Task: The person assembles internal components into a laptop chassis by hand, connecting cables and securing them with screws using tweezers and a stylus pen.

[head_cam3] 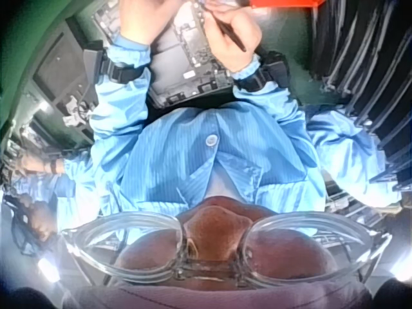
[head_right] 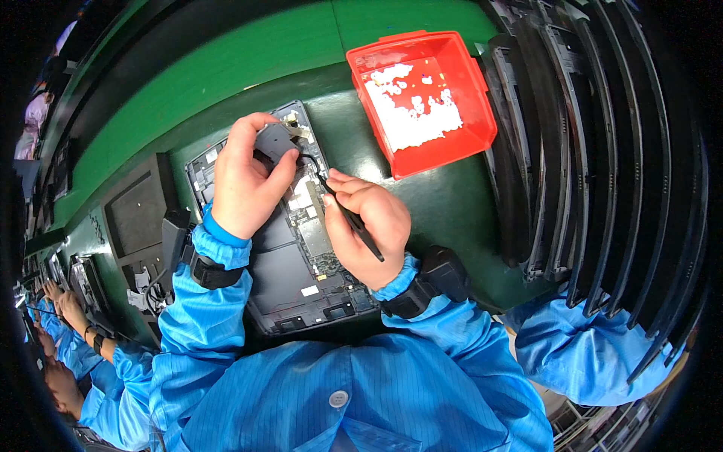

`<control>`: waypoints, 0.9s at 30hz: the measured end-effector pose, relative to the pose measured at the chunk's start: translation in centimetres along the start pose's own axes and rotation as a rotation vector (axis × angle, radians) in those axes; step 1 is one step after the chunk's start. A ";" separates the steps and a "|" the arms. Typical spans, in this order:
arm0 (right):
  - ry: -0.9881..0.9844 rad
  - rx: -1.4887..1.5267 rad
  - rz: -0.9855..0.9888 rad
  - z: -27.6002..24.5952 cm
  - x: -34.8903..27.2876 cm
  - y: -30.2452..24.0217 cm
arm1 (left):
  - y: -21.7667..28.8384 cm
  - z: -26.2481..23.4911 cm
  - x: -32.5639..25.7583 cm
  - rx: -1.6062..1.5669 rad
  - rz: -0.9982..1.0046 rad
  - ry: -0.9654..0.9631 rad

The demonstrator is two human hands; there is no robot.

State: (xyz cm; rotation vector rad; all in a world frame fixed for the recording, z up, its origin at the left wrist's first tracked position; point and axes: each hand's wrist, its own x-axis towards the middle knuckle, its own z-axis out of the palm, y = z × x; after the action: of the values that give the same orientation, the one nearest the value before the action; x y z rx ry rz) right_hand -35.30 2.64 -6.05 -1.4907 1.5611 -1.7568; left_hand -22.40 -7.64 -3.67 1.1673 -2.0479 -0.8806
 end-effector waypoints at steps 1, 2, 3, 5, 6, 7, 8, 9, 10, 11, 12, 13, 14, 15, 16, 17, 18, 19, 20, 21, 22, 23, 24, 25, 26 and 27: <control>-0.009 0.002 -0.029 0.0 0.0 0.1 | -0.3 0.1 0.0 -0.025 0.026 0.014; -0.007 -0.011 -0.037 0.0 0.0 -0.1 | -0.5 0.2 0.0 -0.052 0.052 0.027; -0.006 -0.012 -0.037 0.0 0.1 -0.2 | -0.4 0.2 0.0 -0.053 0.052 0.026; -0.012 -0.035 -0.072 0.0 0.1 -0.3 | -0.1 0.0 0.1 0.013 0.090 0.014; -0.011 -0.029 -0.078 0.0 0.0 -0.1 | -0.1 0.0 0.1 0.013 0.092 0.013; -0.009 -0.031 -0.078 0.0 0.1 -0.1 | 0.0 -0.1 0.1 0.008 0.077 -0.005; -0.030 -0.048 -0.111 -0.1 0.2 -0.2 | 0.1 -0.1 0.1 0.005 0.060 -0.019; -0.051 -0.064 -0.144 -0.2 0.3 -0.3 | 0.2 -0.1 0.0 0.006 0.060 -0.019; -0.052 -0.063 -0.144 -0.3 0.4 -0.4 | 0.3 -0.2 0.0 0.022 0.074 -0.011; -0.063 -0.079 -0.152 -0.4 0.5 -0.5 | 0.4 -0.1 0.0 0.037 0.089 -0.006; -0.074 -0.096 -0.159 -0.5 0.6 -0.5 | 0.6 -0.2 0.0 0.036 0.089 -0.007; -0.074 -0.096 -0.159 -0.4 0.6 -0.6 | 0.8 -0.4 0.0 0.062 0.059 -0.030; -0.050 -0.059 -0.116 -0.3 0.4 -0.5 | 0.9 -0.5 0.1 0.087 0.030 -0.053; -0.027 -0.023 -0.074 -0.3 0.2 -0.4 | 0.9 -0.4 0.1 0.086 0.030 -0.054; -0.027 -0.024 -0.074 -0.2 0.1 -0.3 | 0.8 -0.3 0.1 0.080 0.036 -0.051; -0.023 -0.019 -0.050 -0.2 -0.1 -0.3 | 0.8 -0.4 0.0 0.076 0.041 -0.046; -0.019 -0.015 -0.026 -0.2 -0.1 -0.3 | 0.7 -0.4 0.0 0.076 0.041 -0.043; -0.020 -0.014 -0.028 -0.2 -0.2 -0.5 | 0.7 -0.4 -0.1 0.068 0.074 -0.023; -0.017 -0.011 0.014 -0.2 -0.2 -0.7 | 0.6 -0.4 -0.1 0.061 0.110 -0.003; -0.013 -0.009 0.057 -0.3 -0.2 -0.8 | 0.7 -0.4 -0.1 0.062 0.111 -0.003; -0.011 -0.008 0.055 -0.3 -0.2 -0.9 | 0.7 -0.4 -0.1 0.066 0.122 0.002; -0.002 0.004 0.076 -0.3 -0.3 -0.9 | 0.6 -0.4 -0.1 0.069 0.132 0.005; 0.007 0.017 0.097 -0.2 -0.3 -0.9 | 0.7 -0.5 -0.2 0.069 0.133 0.005; 0.008 0.016 0.097 -0.1 -0.3 -0.9 | 0.9 -0.6 -0.2 0.071 0.102 -0.014; 0.004 0.025 0.095 -0.1 -0.3 -0.9 | 1.0 -0.8 -0.2 0.075 0.069 -0.030; 0.000 0.034 0.093 0.0 -0.3 -0.9 | 1.0 -0.8 -0.3 0.076 0.068 -0.030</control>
State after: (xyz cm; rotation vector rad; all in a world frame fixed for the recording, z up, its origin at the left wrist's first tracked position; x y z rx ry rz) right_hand -34.90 3.18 -5.42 -1.3798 1.5671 -1.7227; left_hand -22.16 -7.22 -2.45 1.1241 -2.1487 -0.7981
